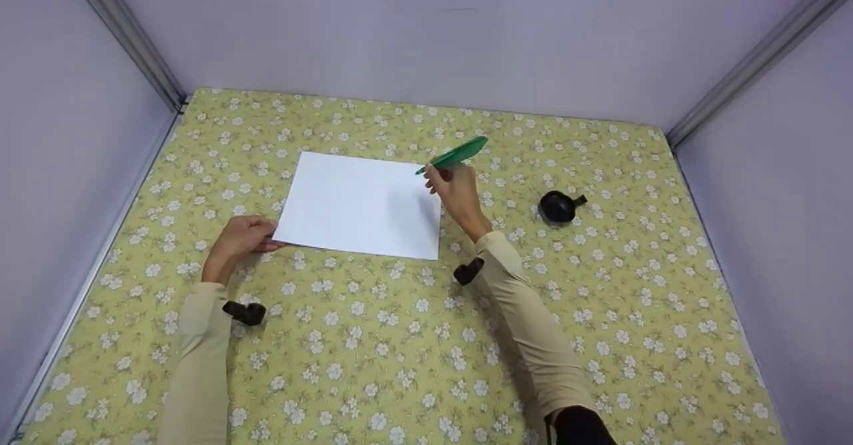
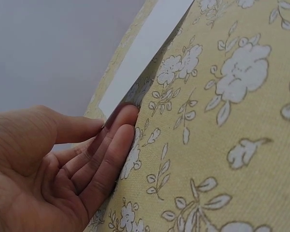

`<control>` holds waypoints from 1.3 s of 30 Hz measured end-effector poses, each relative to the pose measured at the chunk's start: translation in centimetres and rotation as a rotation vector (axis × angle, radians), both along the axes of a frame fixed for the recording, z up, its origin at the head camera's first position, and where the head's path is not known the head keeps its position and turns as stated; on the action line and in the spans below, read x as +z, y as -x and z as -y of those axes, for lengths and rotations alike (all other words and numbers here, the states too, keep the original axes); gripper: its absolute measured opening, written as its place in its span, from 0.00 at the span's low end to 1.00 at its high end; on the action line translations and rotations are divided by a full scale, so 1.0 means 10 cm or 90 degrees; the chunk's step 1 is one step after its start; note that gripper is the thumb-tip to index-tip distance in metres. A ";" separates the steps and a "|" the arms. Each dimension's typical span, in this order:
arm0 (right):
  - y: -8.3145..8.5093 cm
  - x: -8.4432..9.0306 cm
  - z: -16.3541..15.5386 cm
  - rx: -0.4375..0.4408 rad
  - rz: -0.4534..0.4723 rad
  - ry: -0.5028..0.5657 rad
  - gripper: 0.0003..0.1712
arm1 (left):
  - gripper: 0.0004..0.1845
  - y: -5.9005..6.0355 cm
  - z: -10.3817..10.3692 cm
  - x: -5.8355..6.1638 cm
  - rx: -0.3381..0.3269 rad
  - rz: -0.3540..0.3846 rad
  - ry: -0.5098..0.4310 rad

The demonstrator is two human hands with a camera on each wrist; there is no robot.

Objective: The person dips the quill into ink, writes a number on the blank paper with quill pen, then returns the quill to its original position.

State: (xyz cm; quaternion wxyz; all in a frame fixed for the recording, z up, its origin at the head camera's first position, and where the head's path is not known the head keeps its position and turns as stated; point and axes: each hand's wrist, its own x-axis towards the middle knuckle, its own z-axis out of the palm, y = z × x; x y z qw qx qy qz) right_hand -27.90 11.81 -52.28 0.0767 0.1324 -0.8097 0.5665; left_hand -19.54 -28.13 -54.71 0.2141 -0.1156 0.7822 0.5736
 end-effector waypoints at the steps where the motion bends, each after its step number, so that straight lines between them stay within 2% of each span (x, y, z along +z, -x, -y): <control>1: 0.00 0.00 0.01 -0.001 -0.002 0.000 0.12 | 0.26 0.00 0.00 0.00 0.000 0.000 0.000; 8: 0.02 -0.01 0.10 -0.009 -0.001 -0.014 0.13 | 0.26 0.00 0.01 -0.01 -0.005 -0.009 -0.001; 15: 0.02 -0.04 0.19 0.001 0.017 0.006 0.14 | 0.27 0.01 0.00 -0.01 0.004 -0.003 -0.010; 25: 0.05 -0.05 0.29 0.010 -0.005 0.020 0.12 | 0.27 0.01 0.01 -0.03 0.003 -0.015 -0.002; 39: 0.09 -0.10 0.48 0.024 0.029 0.035 0.12 | 0.26 -0.01 0.00 -0.02 0.009 -0.023 -0.002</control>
